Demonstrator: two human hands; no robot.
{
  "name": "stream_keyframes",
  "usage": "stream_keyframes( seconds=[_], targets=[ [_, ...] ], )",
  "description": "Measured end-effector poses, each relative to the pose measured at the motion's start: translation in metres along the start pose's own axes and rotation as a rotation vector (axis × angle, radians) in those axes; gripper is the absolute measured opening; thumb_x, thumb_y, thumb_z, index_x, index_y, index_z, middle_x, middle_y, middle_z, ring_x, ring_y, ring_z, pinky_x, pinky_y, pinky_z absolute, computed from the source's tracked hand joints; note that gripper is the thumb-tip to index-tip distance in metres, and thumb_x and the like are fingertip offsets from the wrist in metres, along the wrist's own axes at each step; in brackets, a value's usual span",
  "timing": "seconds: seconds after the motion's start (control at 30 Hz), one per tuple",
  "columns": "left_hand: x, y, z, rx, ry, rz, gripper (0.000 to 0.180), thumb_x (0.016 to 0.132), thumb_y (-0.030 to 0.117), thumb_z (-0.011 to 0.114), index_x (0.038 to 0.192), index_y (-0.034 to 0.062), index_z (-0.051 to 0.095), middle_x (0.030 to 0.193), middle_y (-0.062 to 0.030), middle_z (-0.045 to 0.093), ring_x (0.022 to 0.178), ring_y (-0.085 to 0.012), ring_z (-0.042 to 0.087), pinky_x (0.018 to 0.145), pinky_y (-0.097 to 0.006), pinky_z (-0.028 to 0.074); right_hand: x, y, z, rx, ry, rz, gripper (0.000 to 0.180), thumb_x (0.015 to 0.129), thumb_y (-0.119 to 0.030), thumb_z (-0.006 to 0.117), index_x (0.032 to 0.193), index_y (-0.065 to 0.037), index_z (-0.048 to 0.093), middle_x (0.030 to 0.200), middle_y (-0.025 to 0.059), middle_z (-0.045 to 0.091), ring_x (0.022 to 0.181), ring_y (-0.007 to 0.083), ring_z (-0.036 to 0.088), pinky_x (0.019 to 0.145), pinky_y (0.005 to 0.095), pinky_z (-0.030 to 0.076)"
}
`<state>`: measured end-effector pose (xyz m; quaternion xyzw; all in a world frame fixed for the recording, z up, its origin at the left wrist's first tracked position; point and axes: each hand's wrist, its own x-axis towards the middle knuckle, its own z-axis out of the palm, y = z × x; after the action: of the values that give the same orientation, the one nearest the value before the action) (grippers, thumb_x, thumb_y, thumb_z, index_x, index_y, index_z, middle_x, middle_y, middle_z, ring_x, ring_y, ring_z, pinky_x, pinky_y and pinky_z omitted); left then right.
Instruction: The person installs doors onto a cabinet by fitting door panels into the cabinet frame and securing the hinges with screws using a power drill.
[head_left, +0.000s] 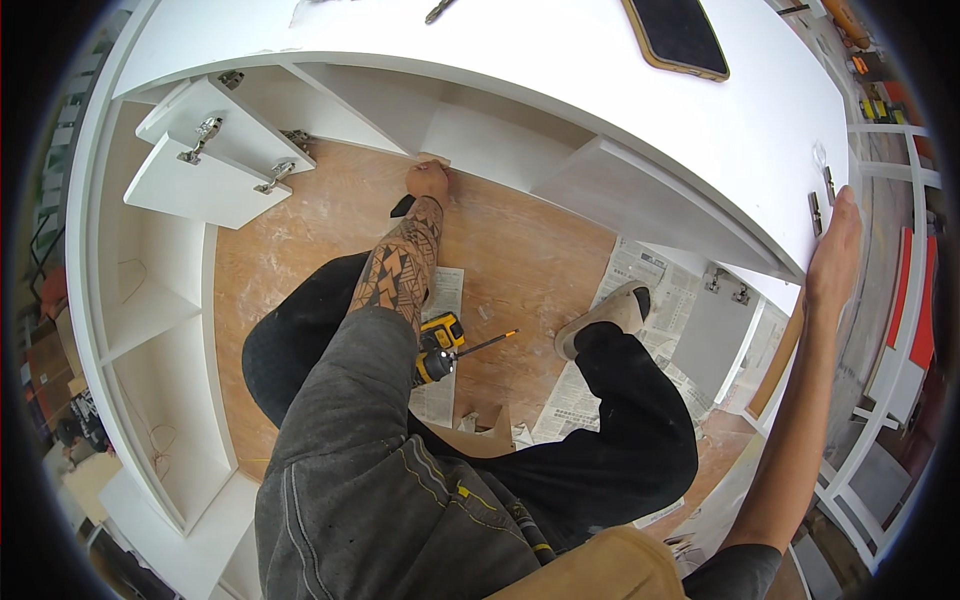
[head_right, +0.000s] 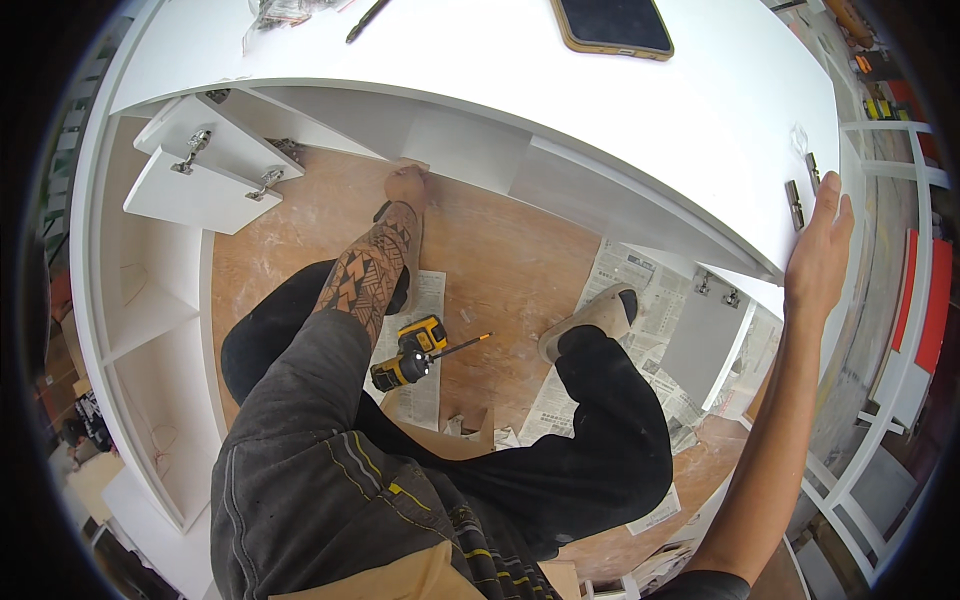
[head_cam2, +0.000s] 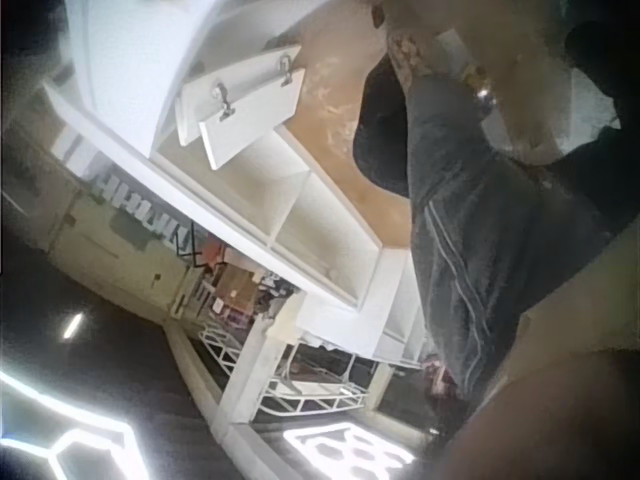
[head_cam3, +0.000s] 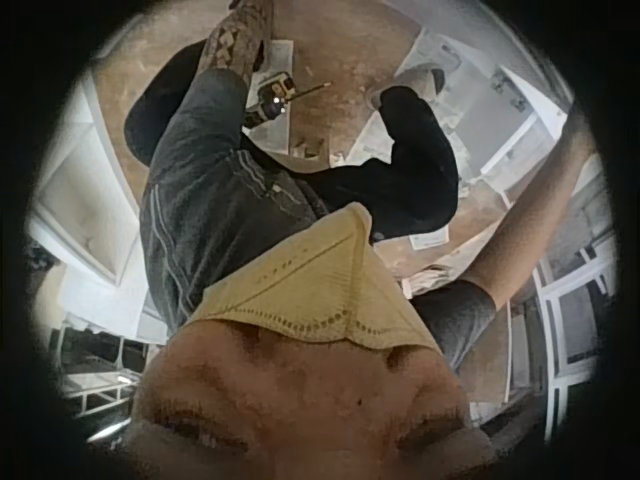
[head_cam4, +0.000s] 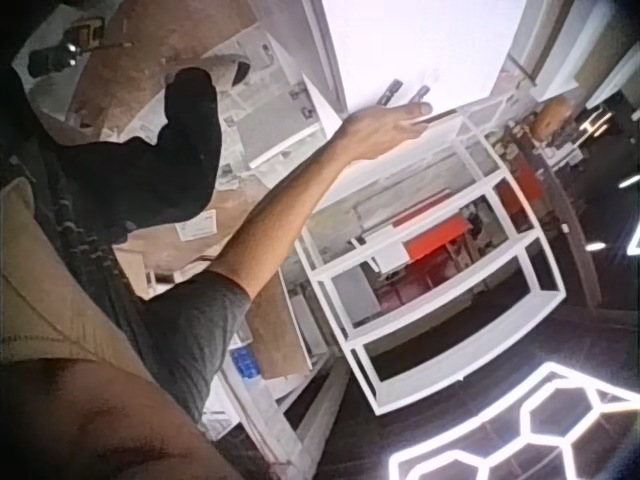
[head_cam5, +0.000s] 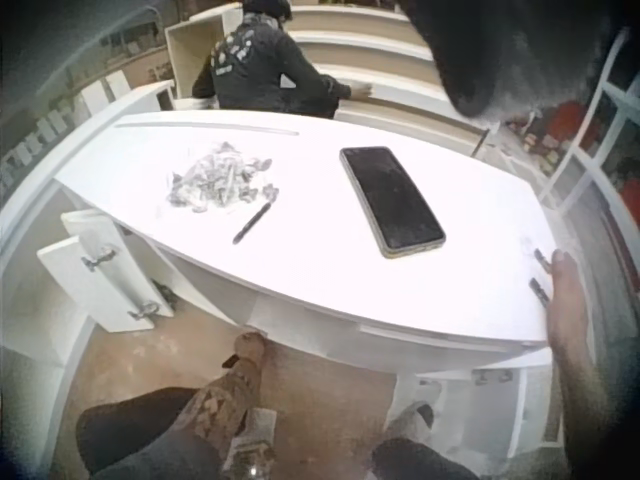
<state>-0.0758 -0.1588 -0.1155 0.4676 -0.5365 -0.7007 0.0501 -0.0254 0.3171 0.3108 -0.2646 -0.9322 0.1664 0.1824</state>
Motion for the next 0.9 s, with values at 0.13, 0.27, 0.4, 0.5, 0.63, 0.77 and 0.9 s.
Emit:
stream_keyframes(
  seconds=[0.13,0.27,0.4,0.5,0.63,0.77,0.9],
  targets=[
    [0.003,0.006,0.001,0.111,0.041,-0.022,0.011,0.093,0.007,0.064,0.092,-0.0044,0.066,0.089,-0.0155,0.074,0.075,-0.0236,0.074,0.062,-0.033,0.059,-0.001,0.0,0.002,0.0,0.016,-0.007,0.107,0.096,-0.083,0.032,0.157,0.004,0.04,0.155,0.0299,0.049,0.145,0.0415,0.048,0.123,0.0485,0.03],
    [0.016,0.01,-0.008,0.156,0.038,-0.051,0.013,0.091,0.008,0.065,0.088,-0.004,0.07,0.09,-0.0151,0.076,0.077,-0.0233,0.074,0.068,-0.035,0.059,-0.001,0.0,0.007,0.01,0.039,-0.017,0.107,0.095,-0.083,0.031,0.158,0.003,0.041,0.155,0.0297,0.049,0.144,0.042,0.049,0.123,0.0497,0.03],
    [-0.008,0.001,0.014,0.296,-0.015,-0.099,0.018,0.092,0.008,0.062,0.092,-0.0081,0.07,0.088,-0.0164,0.075,0.077,-0.0264,0.074,0.068,-0.037,0.059,-0.004,0.009,-0.004,-0.062,0.06,0.032,0.105,0.096,-0.083,0.032,0.158,0.002,0.041,0.154,0.0294,0.05,0.145,0.0422,0.048,0.123,0.0498,0.03],
    [0.014,0.005,-0.015,0.635,0.083,0.159,0.019,0.094,0.009,0.06,0.102,-0.0055,0.069,0.09,-0.0157,0.075,0.08,-0.0266,0.073,0.072,-0.037,0.057,-0.005,-0.014,0.0,-0.041,0.033,0.028,0.102,0.098,-0.08,0.032,0.157,0.002,0.041,0.155,0.0292,0.05,0.145,0.0424,0.048,0.122,0.0494,0.031],
    [-0.05,0.023,0.008,0.361,-0.269,0.492,0.034,0.095,0.003,0.056,0.128,-0.0033,0.061,0.106,-0.0138,0.073,0.089,-0.0238,0.072,0.07,-0.037,0.056,-0.007,-0.029,0.004,-0.087,0.011,0.026,0.102,0.099,-0.08,0.032,0.159,0.003,0.038,0.157,0.0302,0.046,0.148,0.0436,0.043,0.123,0.0476,0.03],
    [-0.212,0.101,0.057,0.253,-0.798,0.868,0.05,0.085,0.003,0.061,0.135,0.0012,0.058,0.121,-0.0165,0.07,0.109,-0.0306,0.069,0.09,-0.035,0.056,-0.015,-0.015,-0.019,-0.083,0.059,0.09,0.102,0.096,-0.081,0.037,0.16,-0.002,0.037,0.155,0.0272,0.05,0.144,0.0428,0.049,0.118,0.0518,0.038],
    [-0.284,0.156,0.033,0.405,-0.994,0.979,0.055,0.08,0.007,0.065,0.134,0.0015,0.057,0.121,-0.0213,0.07,0.108,-0.0369,0.069,0.093,-0.039,0.055,-0.027,0.002,-0.013,0.138,0.173,-0.037,0.097,0.097,-0.076,0.046,0.158,0.0,0.039,0.154,0.0298,0.048,0.143,0.0443,0.047,0.117,0.0527,0.038]
  ],
)
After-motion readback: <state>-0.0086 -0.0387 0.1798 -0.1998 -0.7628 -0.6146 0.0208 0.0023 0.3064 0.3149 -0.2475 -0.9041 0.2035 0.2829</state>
